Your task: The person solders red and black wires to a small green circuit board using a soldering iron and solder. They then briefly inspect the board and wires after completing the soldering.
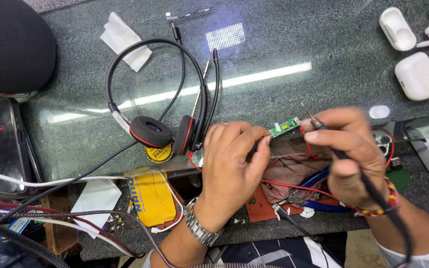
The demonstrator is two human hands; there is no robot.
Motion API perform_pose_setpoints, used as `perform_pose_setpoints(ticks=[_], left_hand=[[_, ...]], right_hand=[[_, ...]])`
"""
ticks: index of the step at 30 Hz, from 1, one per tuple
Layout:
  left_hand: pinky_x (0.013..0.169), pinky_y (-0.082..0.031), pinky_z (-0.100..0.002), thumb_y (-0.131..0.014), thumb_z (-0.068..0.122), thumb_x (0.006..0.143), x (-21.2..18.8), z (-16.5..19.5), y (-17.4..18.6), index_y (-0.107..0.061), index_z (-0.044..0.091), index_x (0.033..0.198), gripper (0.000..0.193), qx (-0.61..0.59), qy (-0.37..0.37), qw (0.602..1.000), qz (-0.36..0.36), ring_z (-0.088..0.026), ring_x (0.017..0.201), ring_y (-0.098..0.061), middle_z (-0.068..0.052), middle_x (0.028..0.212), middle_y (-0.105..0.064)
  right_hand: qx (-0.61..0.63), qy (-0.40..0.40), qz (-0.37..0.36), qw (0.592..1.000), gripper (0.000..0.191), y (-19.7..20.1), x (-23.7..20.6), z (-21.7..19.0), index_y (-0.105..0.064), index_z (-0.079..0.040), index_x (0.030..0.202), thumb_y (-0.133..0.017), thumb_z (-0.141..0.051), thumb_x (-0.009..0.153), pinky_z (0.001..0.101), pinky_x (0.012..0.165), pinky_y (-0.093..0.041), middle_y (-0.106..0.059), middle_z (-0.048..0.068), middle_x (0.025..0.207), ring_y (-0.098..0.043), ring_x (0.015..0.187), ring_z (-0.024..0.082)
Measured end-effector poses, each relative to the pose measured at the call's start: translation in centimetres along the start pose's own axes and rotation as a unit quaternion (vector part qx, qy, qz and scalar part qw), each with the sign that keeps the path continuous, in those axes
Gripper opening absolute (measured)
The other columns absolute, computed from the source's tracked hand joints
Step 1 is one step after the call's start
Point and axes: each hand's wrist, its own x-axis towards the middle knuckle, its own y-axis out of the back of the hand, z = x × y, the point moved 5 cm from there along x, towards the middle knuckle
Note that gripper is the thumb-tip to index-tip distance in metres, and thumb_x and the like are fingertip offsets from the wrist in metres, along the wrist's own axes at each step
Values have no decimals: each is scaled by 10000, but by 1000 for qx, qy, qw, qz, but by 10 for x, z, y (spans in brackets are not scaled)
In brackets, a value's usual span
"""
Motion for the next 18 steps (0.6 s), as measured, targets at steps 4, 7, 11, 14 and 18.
perform_pose_setpoints(ticks=[4,7,11,14,18], left_hand=[[885,-459,-399,-726,120,928,0,0,1,-707,92,1017,95,-7,7,1000,12,-277,946,-608,-54,984,-652],[876,-462,-394,-729,117,926,0,0,1,-709,94,1018,97,-11,11,1000,16,-272,940,-612,-52,979,-649],[872,-464,-392,-730,114,927,0,1,2,-712,92,1020,97,-12,12,1000,21,-272,941,-612,-52,975,-648],[866,-465,-391,-733,113,926,1,1,2,-713,90,1021,99,-14,11,1000,22,-269,934,-614,-50,976,-651],[875,-467,-388,-733,111,930,1,1,2,-711,89,1025,100,-18,6,1000,22,-263,939,-621,-46,984,-655]], right_hand=[[108,-74,31,991,126,7,-12,10,-691,-37,1028,-639,-143,986,328,932,-604,-577,126,1166,-710,1035,204],[90,-76,3,993,113,6,-18,14,-643,5,1020,-713,29,935,305,905,-634,-626,147,1098,-740,994,201],[140,-99,29,985,133,6,-22,22,-606,1,977,-698,78,920,316,895,-663,-649,137,1073,-759,938,196],[128,-107,29,986,132,5,-23,24,-605,0,966,-702,74,915,317,886,-663,-655,141,1079,-760,911,194],[100,-112,27,988,138,4,-22,25,-604,-1,958,-712,66,905,297,851,-652,-665,141,1063,-758,934,194]])
